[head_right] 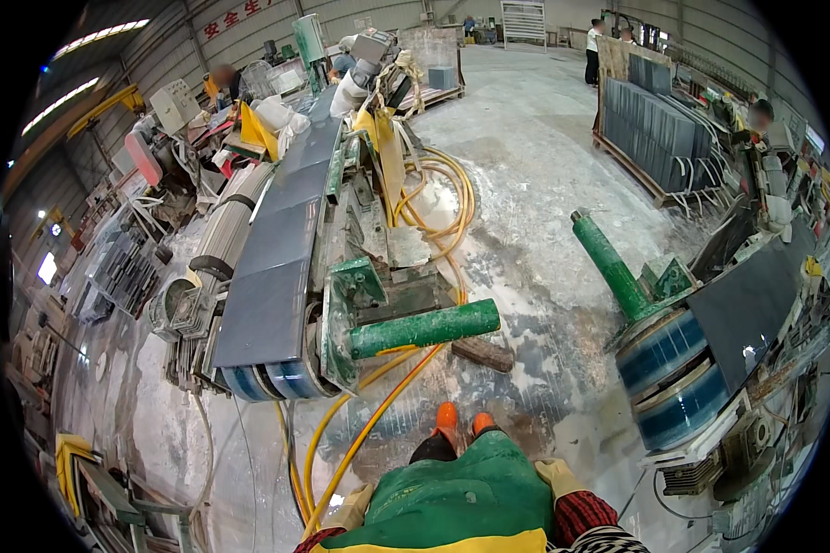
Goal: The person repeatedly picks up dark rectangular panels and feeds them into a conveyor machine in a factory. The person handles the panels one at a time, placing them onto the moving belt and guiding them through rollers.
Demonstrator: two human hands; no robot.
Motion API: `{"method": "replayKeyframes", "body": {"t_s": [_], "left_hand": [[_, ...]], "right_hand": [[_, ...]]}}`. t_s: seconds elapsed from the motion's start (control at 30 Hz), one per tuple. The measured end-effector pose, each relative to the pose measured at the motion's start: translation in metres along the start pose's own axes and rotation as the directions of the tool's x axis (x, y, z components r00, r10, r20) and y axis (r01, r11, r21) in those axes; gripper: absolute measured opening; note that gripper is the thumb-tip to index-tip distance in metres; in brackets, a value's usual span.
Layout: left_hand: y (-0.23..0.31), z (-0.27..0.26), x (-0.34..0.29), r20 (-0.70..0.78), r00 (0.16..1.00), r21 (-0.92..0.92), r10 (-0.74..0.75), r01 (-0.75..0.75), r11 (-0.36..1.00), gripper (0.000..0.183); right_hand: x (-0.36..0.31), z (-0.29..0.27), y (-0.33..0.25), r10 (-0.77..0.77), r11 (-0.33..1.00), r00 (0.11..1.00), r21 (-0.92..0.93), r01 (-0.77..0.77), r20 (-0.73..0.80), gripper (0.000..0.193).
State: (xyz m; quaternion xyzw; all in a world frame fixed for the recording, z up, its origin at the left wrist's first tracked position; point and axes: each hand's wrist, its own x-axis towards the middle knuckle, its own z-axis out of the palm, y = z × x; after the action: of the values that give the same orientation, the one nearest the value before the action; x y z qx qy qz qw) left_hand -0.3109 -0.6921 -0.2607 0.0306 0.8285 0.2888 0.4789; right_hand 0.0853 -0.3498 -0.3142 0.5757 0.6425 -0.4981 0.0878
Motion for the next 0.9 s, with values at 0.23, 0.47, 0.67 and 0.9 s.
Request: {"method": "replayKeyframes", "body": {"t_s": [0.23, 0.47, 0.67, 0.9], "left_hand": [[-0.007, 0.004, 0.012, 0.014, 0.999, -0.051, -0.052, 0.053, 0.997, 0.058], [-0.011, 0.005, 0.017, 0.008, 1.0, 0.036, 0.012, -0.012, 0.999, 0.058], [-0.069, 0.015, 0.073, -0.014, 1.0, -0.032, 0.01, -0.011, 0.999, 0.056], [-0.049, 0.01, 0.051, 0.001, 1.0, 0.05, -0.007, 0.007, 0.999, 0.058]], "right_hand": [[-0.007, -0.005, -0.011, 0.021, 0.998, 1.0, -0.067, -0.021, 0.005, 0.047], [-0.001, -0.002, 0.001, 0.062, 0.997, 0.998, -0.044, -0.062, 0.015, 0.049], [-0.015, -0.007, -0.021, 0.021, 0.996, 1.0, -0.092, -0.02, 0.017, 0.05], [-0.003, -0.003, -0.003, -0.028, 0.995, 0.999, -0.092, 0.031, 0.041, 0.049]]}}
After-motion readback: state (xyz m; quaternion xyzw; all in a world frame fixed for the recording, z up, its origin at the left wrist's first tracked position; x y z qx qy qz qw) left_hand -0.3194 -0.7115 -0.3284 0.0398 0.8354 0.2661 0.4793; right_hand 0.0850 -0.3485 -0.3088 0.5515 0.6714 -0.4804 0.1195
